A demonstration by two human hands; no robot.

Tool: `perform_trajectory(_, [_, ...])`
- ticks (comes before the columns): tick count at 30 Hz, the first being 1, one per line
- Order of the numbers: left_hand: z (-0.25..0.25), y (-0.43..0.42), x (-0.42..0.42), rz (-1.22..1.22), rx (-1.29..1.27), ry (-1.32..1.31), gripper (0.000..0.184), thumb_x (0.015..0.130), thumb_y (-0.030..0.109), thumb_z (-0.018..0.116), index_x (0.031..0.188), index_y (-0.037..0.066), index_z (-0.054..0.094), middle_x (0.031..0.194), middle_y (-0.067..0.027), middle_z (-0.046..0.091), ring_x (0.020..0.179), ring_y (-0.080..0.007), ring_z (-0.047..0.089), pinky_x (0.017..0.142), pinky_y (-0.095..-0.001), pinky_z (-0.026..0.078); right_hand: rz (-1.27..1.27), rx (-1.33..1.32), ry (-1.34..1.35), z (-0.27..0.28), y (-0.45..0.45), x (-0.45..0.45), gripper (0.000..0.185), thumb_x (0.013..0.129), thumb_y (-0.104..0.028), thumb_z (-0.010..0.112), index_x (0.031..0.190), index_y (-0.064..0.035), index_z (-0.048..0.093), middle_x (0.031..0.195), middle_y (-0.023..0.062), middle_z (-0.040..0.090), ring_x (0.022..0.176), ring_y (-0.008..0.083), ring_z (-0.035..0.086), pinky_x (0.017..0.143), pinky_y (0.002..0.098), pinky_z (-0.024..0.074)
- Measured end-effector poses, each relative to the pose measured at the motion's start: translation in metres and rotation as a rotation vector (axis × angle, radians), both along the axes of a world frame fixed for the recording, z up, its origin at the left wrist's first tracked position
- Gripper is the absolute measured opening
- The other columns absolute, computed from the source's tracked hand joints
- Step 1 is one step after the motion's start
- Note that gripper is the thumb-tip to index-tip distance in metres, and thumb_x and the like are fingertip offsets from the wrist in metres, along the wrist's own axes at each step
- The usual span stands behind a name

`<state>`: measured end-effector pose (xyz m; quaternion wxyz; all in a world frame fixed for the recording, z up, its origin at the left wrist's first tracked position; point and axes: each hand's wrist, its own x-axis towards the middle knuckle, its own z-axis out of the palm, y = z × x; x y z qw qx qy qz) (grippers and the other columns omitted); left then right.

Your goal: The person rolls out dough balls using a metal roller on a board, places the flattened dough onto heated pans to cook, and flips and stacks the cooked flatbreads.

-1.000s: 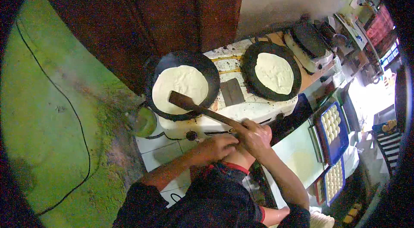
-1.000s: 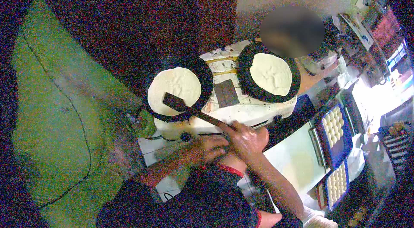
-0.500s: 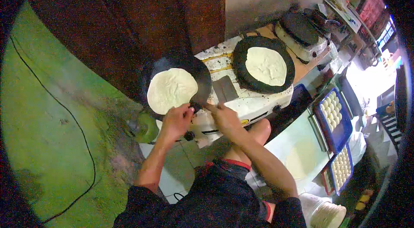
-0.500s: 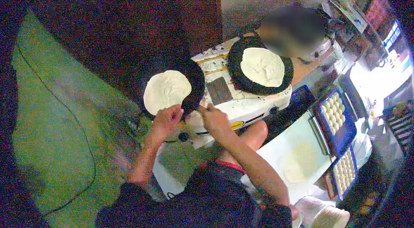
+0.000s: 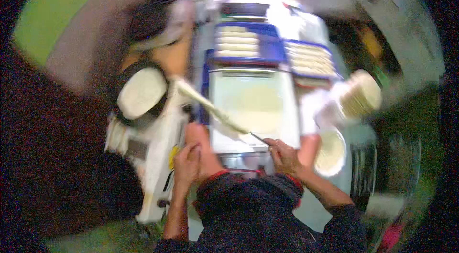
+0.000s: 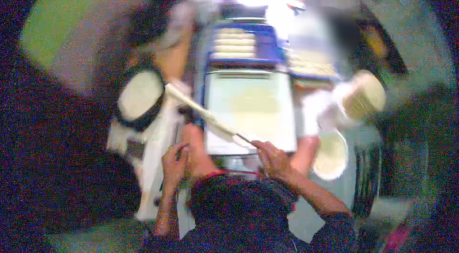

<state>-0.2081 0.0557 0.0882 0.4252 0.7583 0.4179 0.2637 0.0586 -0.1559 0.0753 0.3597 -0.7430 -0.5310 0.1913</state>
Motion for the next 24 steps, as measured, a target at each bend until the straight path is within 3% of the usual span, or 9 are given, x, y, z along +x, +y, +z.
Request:
perform_trajectory(3, [-0.017,-0.007,0.081,-0.313,0.172,0.098,0.022,0.091,0.013,0.065,0.107,-0.001,0.071,0.104,-0.0199,0.072,0.101,-0.0288,0.07,0.091,-0.0374,0.052,-0.442,0.157,-0.334,-0.004,-0.122,0.044,0.037,0.092,-0.003,0.055,0.129,-0.0066,0.059,0.099,0.0169,0.066,0.085,0.0345,0.066,0.076,0.0433,0.0549])
perform_trajectory(4, [-0.02,-0.018,0.109,-0.404,0.191,0.074,0.021,0.093,0.013,0.064,0.106,-0.001,0.072,0.103,-0.0205,0.072,0.099,-0.0278,0.07,0.089,-0.0372,0.053,-0.643,-0.065,-0.169,0.018,-0.159,0.049,0.035,0.093,-0.004,0.056,0.127,-0.0051,0.06,0.099,0.0171,0.067,0.088,0.0348,0.066,0.078,0.0436,0.0542])
perform_trajectory(8, [-0.035,-0.061,0.207,-0.719,0.075,0.005,0.02,0.094,0.014,0.064,0.106,-0.002,0.071,0.101,-0.0204,0.073,0.094,-0.0263,0.072,0.084,-0.0365,0.055,-1.102,-0.117,-0.266,-0.029,-0.263,0.064,0.03,0.098,-0.013,0.051,0.124,-0.0033,0.061,0.105,0.0198,0.068,0.098,0.0376,0.066,0.085,0.0441,0.0518])
perform_trajectory(11, [-0.045,-0.087,0.253,-0.871,0.023,0.066,0.021,0.094,0.013,0.065,0.107,-0.002,0.07,0.101,-0.0198,0.073,0.092,-0.0274,0.072,0.083,-0.0365,0.055,-1.227,-0.145,-0.225,-0.083,-0.304,0.063,0.03,0.098,-0.013,0.052,0.125,-0.0042,0.061,0.1,0.0192,0.069,0.089,0.0367,0.068,0.078,0.0422,0.0533])
perform_trajectory(12, [-0.059,-0.09,0.261,-0.93,0.069,0.069,0.021,0.094,0.012,0.064,0.109,-0.001,0.07,0.101,-0.0198,0.073,0.093,-0.0284,0.072,0.083,-0.0365,0.055,-1.261,-0.24,-0.064,-0.088,-0.313,0.061,0.03,0.098,-0.014,0.053,0.126,-0.0064,0.061,0.087,0.0139,0.07,0.073,0.0285,0.067,0.068,0.0404,0.0527])
perform_trajectory(15, [-0.074,-0.103,0.266,-1.002,0.071,0.129,0.021,0.094,0.013,0.064,0.109,-0.001,0.07,0.101,-0.0205,0.072,0.093,-0.0294,0.072,0.083,-0.0371,0.055,-1.301,-0.001,0.244,-0.121,-0.338,0.052,0.032,0.1,-0.018,0.053,0.129,-0.0074,0.059,0.079,0.0074,0.068,0.061,0.0173,0.063,0.058,0.0349,0.0508])
perform_trajectory(18, [-0.083,-0.103,0.255,-0.986,0.028,0.249,0.022,0.094,0.013,0.064,0.11,-0.001,0.07,0.101,-0.0202,0.073,0.092,-0.0288,0.072,0.083,-0.0363,0.056,-1.314,0.069,0.789,-0.127,-0.357,0.047,0.031,0.101,-0.021,0.054,0.128,-0.0052,0.058,0.09,0.0102,0.072,0.063,0.0126,0.065,0.062,0.0335,0.0542])
perform_trajectory(21, [-0.095,-0.098,0.24,-0.928,-0.048,0.331,0.023,0.094,0.013,0.064,0.111,-0.001,0.071,0.1,-0.0195,0.073,0.091,-0.0272,0.073,0.082,-0.0347,0.055,-1.229,0.161,0.952,-0.193,-0.376,0.057,0.036,0.101,-0.024,0.055,0.134,-0.0091,0.055,0.082,0.0051,0.066,0.057,0.0105,0.06,0.054,0.0271,0.0492])
perform_trajectory(24, [-0.097,-0.094,0.227,-0.898,-0.051,0.354,0.024,0.094,0.013,0.064,0.111,-0.002,0.071,0.098,-0.0191,0.074,0.091,-0.0254,0.073,0.082,-0.0338,0.055,-1.299,-0.063,0.715,-0.236,-0.378,0.059,0.038,0.094,-0.022,0.066,0.128,-0.0079,0.057,0.088,0.0079,0.067,0.067,0.0147,0.064,0.059,0.0304,0.051])
